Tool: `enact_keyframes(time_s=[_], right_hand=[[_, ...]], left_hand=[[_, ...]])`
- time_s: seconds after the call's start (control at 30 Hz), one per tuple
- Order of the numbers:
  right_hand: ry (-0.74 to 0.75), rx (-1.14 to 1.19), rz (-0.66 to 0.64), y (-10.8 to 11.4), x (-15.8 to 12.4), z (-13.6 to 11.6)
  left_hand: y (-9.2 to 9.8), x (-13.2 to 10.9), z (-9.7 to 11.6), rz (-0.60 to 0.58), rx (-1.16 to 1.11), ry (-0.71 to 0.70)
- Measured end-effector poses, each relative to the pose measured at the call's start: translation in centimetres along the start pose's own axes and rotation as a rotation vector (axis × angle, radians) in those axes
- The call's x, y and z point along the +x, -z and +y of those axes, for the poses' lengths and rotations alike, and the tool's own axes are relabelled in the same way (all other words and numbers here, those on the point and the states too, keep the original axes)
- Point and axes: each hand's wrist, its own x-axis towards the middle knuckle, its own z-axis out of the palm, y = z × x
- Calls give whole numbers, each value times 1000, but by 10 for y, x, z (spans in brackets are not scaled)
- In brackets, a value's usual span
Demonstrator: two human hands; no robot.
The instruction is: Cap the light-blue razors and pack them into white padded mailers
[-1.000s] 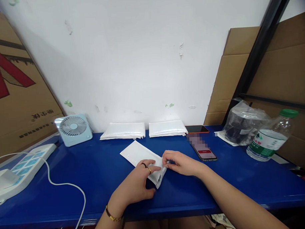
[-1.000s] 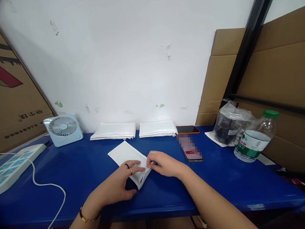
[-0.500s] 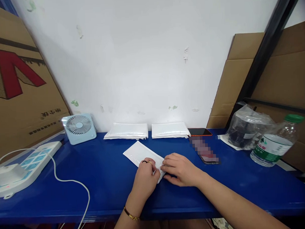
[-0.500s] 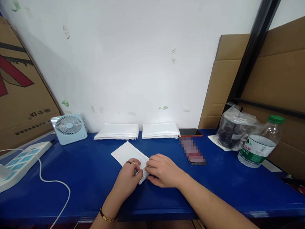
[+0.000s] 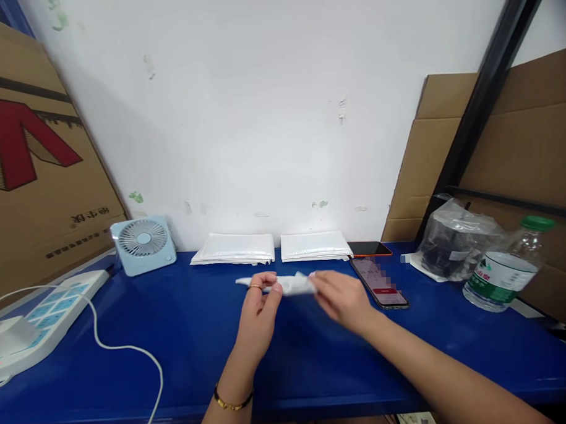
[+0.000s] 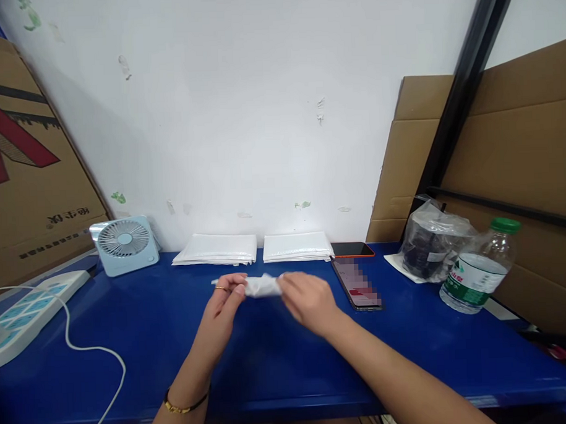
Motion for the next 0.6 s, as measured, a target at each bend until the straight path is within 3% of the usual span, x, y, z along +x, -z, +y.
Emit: enact_keyframes(time_s=[0.1,0.17,0.23,0.3,0.4,0.6], right_hand=[[-513,277,151,11,16,51],[-798,509,186,12,27,93],[-1119,573,134,8,38,132],[-1215,520,92,-2,46,163],[-1300,373,33,-20,51,189],[-1284,23,-19,-36,54,197]], left_hand=[[10,8,-5,146,37,0],[16,14,-10,141,36,40],[19,18,-15,107,28,66],[20,19,-19,88,32,71],[20,18,-23,51,31,96],[22,16,-24,2,24,163]])
